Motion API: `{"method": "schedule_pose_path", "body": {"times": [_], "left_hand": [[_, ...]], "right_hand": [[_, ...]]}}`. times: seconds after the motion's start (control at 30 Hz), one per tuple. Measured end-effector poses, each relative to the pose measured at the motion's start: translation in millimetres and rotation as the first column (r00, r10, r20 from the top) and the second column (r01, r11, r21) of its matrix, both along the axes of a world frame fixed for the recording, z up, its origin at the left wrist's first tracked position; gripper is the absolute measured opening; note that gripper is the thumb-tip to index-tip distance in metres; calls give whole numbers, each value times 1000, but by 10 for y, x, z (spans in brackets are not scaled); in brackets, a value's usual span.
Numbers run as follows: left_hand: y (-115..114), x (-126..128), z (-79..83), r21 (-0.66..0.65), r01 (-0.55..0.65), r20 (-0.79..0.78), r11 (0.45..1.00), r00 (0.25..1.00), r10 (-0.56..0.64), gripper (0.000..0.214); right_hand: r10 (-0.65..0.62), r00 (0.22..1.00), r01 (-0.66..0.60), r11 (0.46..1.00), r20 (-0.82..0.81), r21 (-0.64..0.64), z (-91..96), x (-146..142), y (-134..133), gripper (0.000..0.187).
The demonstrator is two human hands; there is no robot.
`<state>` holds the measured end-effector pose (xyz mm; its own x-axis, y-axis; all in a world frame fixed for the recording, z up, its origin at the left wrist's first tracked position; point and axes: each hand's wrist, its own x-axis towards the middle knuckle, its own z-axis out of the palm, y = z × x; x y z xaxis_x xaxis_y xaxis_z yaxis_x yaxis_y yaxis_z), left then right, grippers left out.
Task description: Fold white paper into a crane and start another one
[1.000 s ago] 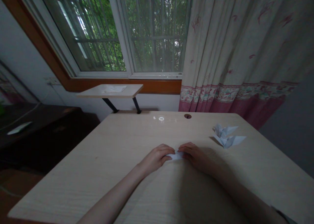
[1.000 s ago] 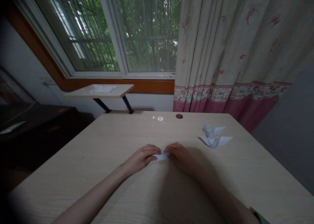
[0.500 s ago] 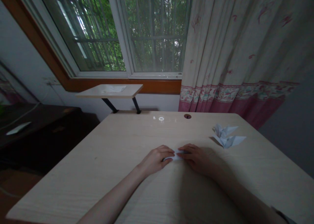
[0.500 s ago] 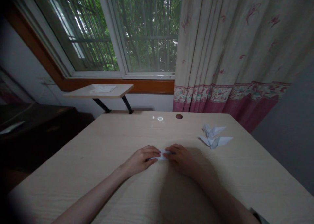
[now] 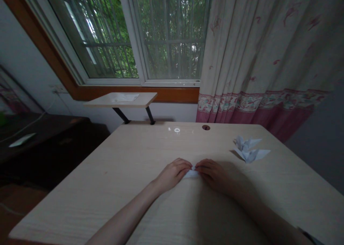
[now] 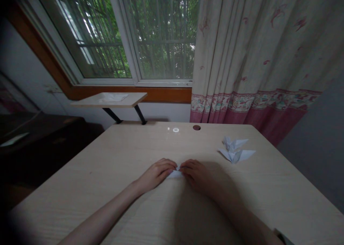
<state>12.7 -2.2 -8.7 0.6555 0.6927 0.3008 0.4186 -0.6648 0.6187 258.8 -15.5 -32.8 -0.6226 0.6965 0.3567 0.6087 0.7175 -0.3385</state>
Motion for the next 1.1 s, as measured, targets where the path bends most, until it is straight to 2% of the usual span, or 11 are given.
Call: {"method": "schedule_pose_path", "body": {"times": [0.23, 0.5, 0.63, 0.77, 0.9, 1.1], "left_hand": [[-12, 29, -21, -36, -35, 86, 999, 996, 38, 20], [32, 24, -79, -75, -52, 182, 996, 981, 65, 16], [37, 23, -95, -29, -78, 105, 997, 991, 81, 15], [23, 10, -64, 89, -194, -68, 977, 977, 201, 14], [15, 6, -23, 128, -297, -179, 946, 932, 317, 15], [23, -1, -11, 129, -329, -215, 935, 911, 351, 25]], "right_hand": [[-63, 996, 61, 998, -57, -26, 59, -52, -23, 27], [-128, 981, 124, 991, -148, -40, 43, -70, 19, 25], [-79, 991, 76, 997, -112, -25, -25, -47, 48, 32], [-67, 997, 68, 997, -34, 47, -86, -24, 64, 38], [-79, 997, 80, 994, -7, 81, -108, -18, 69, 33], [-129, 991, 132, 988, -47, 85, -155, -38, 89, 24]]}}
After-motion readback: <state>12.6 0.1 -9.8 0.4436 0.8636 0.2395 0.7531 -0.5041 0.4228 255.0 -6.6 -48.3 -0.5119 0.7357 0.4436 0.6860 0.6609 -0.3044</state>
